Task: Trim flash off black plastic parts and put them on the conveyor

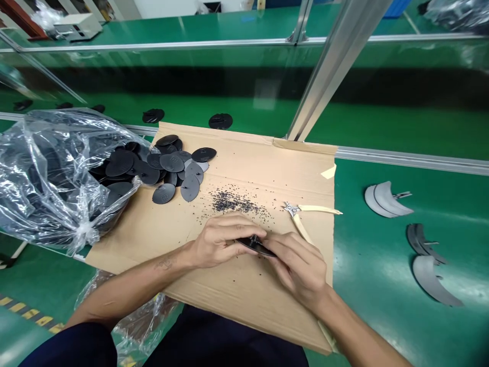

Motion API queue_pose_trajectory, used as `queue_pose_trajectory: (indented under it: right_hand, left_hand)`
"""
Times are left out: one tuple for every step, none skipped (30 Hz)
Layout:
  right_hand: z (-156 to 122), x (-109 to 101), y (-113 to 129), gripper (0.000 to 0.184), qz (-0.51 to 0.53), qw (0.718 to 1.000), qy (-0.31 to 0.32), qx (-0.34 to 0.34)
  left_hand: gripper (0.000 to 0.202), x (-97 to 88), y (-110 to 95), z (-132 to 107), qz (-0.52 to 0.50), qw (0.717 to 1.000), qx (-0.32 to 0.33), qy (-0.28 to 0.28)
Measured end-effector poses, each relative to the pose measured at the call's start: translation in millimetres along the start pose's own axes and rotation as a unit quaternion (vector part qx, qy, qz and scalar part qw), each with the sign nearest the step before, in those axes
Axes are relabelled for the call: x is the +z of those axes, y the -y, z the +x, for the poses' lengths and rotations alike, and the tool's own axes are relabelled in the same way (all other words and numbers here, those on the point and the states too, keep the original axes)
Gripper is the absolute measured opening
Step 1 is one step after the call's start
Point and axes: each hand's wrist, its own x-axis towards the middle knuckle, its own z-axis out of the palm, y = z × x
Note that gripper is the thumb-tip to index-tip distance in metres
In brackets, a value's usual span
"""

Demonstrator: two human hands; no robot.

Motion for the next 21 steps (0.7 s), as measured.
queue_pose_trajectory:
  right_hand:
    - [0.2, 0.1, 0.5, 0.033, 0.006, 1.0, 0.003, 0.003]
    - [0.2, 0.3, 1.0, 0.033, 0.012, 1.0, 0.008, 0.007]
    - [0.0, 0.7, 1.5, 0.032, 0.017, 1.0, 0.012, 0.009]
    - [-0.2, 1.2, 2.0, 0.031, 0.02, 1.0, 0.016, 0.011]
    - [-0.6, 1.8, 2.5, 0.029, 0.02, 1.0, 0.019, 0.011]
    - [-1.0, 2.3, 2.9, 0.027, 0.019, 1.0, 0.022, 0.011]
    - [-1.3, 2.7, 3.3, 0.027, 0.017, 0.999, 0.024, 0.012]
    - [-1.6, 3.0, 3.6, 0.026, 0.016, 1.0, 0.025, 0.009]
    - [-1.6, 3.1, 3.8, 0.027, 0.014, 1.0, 0.023, 0.006]
    - [-1.5, 3.1, 4.0, 0.027, 0.013, 1.0, 0.022, 0.003]
    - [-1.3, 3.0, 4.2, 0.028, 0.014, 1.0, 0.021, 0.002]
    - [-0.9, 2.8, 4.4, 0.027, 0.017, 1.0, 0.017, 0.002]
    - [-0.3, 2.6, 4.7, 0.026, 0.022, 1.0, 0.013, 0.005]
    - [0.4, 2.3, 4.8, 0.025, 0.029, 0.999, 0.01, 0.011]
    - [1.2, 2.1, 5.0, 0.025, 0.04, 0.999, 0.005, 0.021]
    - [2.0, 1.9, 5.0, 0.024, 0.051, 0.998, 0.0, 0.029]
    - [2.8, 1.7, 4.9, 0.024, 0.061, 0.997, -0.005, 0.036]
    - [3.5, 1.6, 4.7, 0.024, 0.068, 0.997, -0.008, 0.042]
    - [4.1, 1.6, 4.5, 0.024, 0.073, 0.996, -0.009, 0.045]
    - [4.6, 1.7, 4.2, 0.024, 0.075, 0.996, -0.01, 0.046]
    - [4.9, 1.8, 3.8, 0.023, 0.077, 0.996, -0.009, 0.046]
  left_hand:
    - [0.03, 0.1, -0.5, -0.6, 0.005, 1.0, 0.005, -0.005]
    - [0.028, 0.2, -1.2, -1.3, 0.01, 1.0, 0.007, -0.01]
    - [0.026, 0.3, -2.0, -2.0, 0.015, 1.0, 0.006, -0.017]
    - [0.023, 0.4, -2.9, -2.7, 0.021, 0.999, 0.005, -0.023]
    - [0.021, 0.4, -3.7, -3.2, 0.027, 0.999, 0.004, -0.028]
    - [0.019, 0.5, -4.3, -3.6, 0.032, 0.999, 0.004, -0.031]
    - [0.018, 0.5, -4.5, -3.8, 0.037, 0.999, 0.004, -0.032]
    - [0.017, 0.4, -4.5, -3.7, 0.039, 0.999, 0.005, -0.031]
    - [0.017, 0.2, -4.1, -3.3, 0.036, 0.999, 0.005, -0.028]
    - [0.018, -0.2, -3.5, -2.8, 0.028, 0.999, 0.003, -0.024]
    - [0.02, -0.8, -2.8, -2.1, 0.014, 1.0, -0.002, -0.019]
    - [0.025, -1.7, -2.1, -1.3, -0.007, 1.0, -0.012, -0.012]
    - [0.033, -2.9, -1.6, -0.4, -0.035, 0.999, -0.027, 0.0]
    - [0.043, -4.3, -1.2, 0.3, -0.065, 0.997, -0.045, 0.014]
    - [0.052, -5.7, -1.0, 1.0, -0.092, 0.993, -0.061, 0.029]
    - [0.058, -7.0, -0.9, 1.5, -0.115, 0.99, -0.073, 0.042]
    - [0.061, -8.1, -0.9, 1.9, -0.132, 0.986, -0.083, 0.051]
    - [0.062, -8.7, -0.9, 2.1, -0.144, 0.984, -0.088, 0.059]
    - [0.061, -8.8, -0.9, 2.2, -0.152, 0.982, -0.089, 0.063]
    - [0.058, -8.4, -0.7, 2.3, -0.154, 0.982, -0.086, 0.061]
    - [0.052, -7.4, -0.6, 2.2, -0.152, 0.983, -0.083, 0.057]
